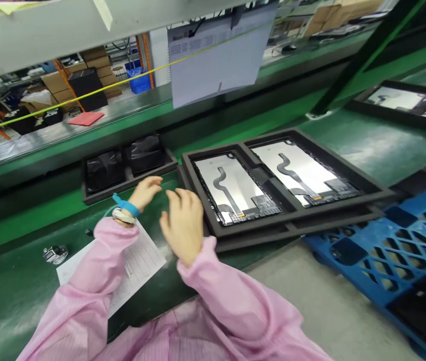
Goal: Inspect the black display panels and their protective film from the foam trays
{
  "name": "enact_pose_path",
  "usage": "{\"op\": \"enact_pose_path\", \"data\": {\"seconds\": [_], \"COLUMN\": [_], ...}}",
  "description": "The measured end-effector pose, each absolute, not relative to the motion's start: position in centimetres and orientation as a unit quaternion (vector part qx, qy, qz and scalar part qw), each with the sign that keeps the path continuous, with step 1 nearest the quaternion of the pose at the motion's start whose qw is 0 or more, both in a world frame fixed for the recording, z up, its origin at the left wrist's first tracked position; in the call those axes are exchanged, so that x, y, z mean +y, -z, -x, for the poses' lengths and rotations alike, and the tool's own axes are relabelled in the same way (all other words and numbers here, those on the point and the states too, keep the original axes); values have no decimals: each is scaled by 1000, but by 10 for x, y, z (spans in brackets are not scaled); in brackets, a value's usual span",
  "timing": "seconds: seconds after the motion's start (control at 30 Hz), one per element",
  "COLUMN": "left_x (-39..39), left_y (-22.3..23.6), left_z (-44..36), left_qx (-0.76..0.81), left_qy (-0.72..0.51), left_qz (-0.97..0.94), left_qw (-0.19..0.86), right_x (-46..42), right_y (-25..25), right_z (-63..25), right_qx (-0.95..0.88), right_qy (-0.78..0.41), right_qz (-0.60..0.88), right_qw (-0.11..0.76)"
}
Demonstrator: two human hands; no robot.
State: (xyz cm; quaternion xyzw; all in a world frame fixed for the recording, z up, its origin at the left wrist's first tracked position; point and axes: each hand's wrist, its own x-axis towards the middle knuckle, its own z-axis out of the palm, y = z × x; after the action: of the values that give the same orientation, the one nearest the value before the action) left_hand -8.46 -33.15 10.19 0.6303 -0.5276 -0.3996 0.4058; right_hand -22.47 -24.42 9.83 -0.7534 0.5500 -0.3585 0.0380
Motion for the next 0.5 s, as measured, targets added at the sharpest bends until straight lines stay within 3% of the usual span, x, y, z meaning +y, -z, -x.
{"op": "enact_pose_path", "data": {"seconds": [0.27,0.5], "left_x": [-290,-251], "left_y": [-59,-53], "left_z": [192,203], "left_qx": [-495,-458], "left_qy": [426,440], "left_qz": [-635,-625], "left_qw": [413,453], "right_x": [-235,-197], "right_y": [-49,-66], "right_z": [336,343], "right_qx": [581,548], "right_qy": [296,365], "right_qz": [758,750], "right_qw": [-26,-68]}}
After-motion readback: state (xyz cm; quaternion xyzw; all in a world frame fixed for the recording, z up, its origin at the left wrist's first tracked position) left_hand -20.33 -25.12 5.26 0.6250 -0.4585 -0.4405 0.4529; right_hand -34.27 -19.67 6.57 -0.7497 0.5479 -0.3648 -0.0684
